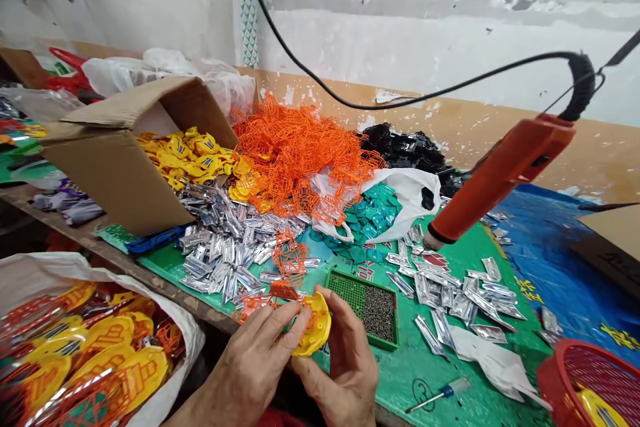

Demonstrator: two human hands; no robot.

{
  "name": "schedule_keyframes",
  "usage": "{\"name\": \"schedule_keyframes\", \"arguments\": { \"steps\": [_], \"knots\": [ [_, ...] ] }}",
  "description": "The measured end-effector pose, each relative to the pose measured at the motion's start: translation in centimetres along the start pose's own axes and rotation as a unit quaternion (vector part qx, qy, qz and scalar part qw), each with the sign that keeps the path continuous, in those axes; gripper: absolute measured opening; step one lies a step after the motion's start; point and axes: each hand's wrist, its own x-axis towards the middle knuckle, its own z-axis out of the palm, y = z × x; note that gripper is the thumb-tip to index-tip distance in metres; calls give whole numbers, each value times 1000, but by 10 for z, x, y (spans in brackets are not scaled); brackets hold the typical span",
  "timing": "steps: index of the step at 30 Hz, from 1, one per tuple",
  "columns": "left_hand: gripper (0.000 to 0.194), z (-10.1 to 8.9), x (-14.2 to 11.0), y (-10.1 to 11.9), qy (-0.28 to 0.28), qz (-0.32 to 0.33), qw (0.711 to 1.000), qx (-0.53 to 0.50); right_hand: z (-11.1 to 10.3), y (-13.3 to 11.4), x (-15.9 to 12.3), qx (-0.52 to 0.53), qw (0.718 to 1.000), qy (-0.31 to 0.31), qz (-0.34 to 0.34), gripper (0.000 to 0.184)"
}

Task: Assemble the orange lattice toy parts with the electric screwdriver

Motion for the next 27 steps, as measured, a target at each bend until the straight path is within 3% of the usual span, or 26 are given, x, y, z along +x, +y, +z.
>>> {"name": "schedule_keyframes", "arguments": {
  "steps": [9,21,27],
  "knots": [
    [43,-1,-1,-2,0,17,1000,-4,5,-11,8,-8,1000,-2,-9,60],
    [42,3,-3,-1,-42,22,999,-24,5,-12,9,-2,1000,-5,-20,61],
    [40,14,-10,-2,-18,23,999,-44,2,-8,7,-17,999,-25,-20,63]
  ]
}}
